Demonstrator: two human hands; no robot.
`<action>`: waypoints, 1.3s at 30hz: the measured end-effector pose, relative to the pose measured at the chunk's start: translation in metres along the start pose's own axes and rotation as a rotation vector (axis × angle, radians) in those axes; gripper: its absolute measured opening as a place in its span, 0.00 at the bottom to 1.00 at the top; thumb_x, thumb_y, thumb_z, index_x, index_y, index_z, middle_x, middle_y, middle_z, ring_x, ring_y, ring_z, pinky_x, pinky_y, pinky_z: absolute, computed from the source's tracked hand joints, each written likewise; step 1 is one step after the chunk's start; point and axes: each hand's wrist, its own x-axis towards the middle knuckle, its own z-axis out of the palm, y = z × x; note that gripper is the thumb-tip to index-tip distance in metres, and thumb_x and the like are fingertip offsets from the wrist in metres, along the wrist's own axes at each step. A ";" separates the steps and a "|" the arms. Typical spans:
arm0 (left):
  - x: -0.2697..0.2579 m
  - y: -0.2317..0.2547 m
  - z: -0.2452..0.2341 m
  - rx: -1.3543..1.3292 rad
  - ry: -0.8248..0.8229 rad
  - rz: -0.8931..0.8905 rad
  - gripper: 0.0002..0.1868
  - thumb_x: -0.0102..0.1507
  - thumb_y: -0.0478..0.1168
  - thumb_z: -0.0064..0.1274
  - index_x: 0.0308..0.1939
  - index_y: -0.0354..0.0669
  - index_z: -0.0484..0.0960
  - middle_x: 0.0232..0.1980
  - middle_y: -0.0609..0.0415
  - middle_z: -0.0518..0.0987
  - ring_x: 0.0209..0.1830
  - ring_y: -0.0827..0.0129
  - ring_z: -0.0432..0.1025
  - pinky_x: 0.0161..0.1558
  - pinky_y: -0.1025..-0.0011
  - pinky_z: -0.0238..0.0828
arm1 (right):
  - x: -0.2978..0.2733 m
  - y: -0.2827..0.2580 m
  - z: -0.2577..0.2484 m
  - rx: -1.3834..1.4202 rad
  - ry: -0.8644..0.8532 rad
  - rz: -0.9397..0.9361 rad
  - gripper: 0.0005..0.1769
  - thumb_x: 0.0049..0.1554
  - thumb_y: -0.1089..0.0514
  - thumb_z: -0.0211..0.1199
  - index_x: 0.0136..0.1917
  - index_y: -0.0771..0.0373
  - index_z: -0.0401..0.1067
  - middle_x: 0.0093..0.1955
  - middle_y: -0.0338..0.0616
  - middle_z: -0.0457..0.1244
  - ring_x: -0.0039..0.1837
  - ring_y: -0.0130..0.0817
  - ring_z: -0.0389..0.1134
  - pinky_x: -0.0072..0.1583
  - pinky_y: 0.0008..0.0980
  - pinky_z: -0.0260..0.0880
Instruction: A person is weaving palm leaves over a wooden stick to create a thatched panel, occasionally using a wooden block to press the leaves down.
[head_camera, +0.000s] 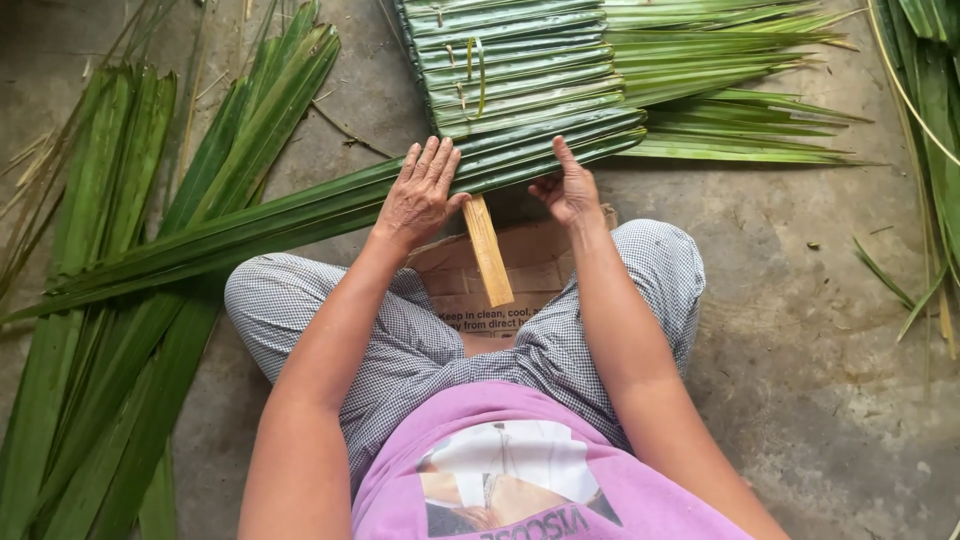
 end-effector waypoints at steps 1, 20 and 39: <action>0.000 0.000 0.000 0.000 0.001 0.000 0.37 0.70 0.64 0.47 0.70 0.37 0.73 0.72 0.40 0.71 0.76 0.52 0.62 0.78 0.54 0.50 | -0.003 0.007 0.005 -0.011 -0.008 0.021 0.24 0.48 0.48 0.80 0.40 0.65 0.69 0.35 0.50 0.63 0.34 0.49 0.72 0.37 0.52 0.81; -0.001 -0.007 -0.002 -0.035 -0.015 -0.008 0.37 0.68 0.65 0.51 0.69 0.39 0.75 0.72 0.43 0.72 0.75 0.54 0.63 0.78 0.57 0.50 | 0.019 0.081 0.048 -0.035 0.149 -0.078 0.41 0.43 0.46 0.84 0.56 0.77 0.70 0.48 0.60 0.67 0.48 0.53 0.74 0.52 0.72 0.73; -0.011 0.007 0.037 0.376 -0.106 -0.302 0.17 0.59 0.51 0.58 0.42 0.43 0.80 0.33 0.54 0.69 0.29 0.60 0.67 0.29 0.61 0.59 | 0.016 0.085 0.049 -0.074 0.159 -0.132 0.39 0.47 0.49 0.82 0.56 0.79 0.65 0.46 0.62 0.66 0.45 0.60 0.74 0.47 0.76 0.73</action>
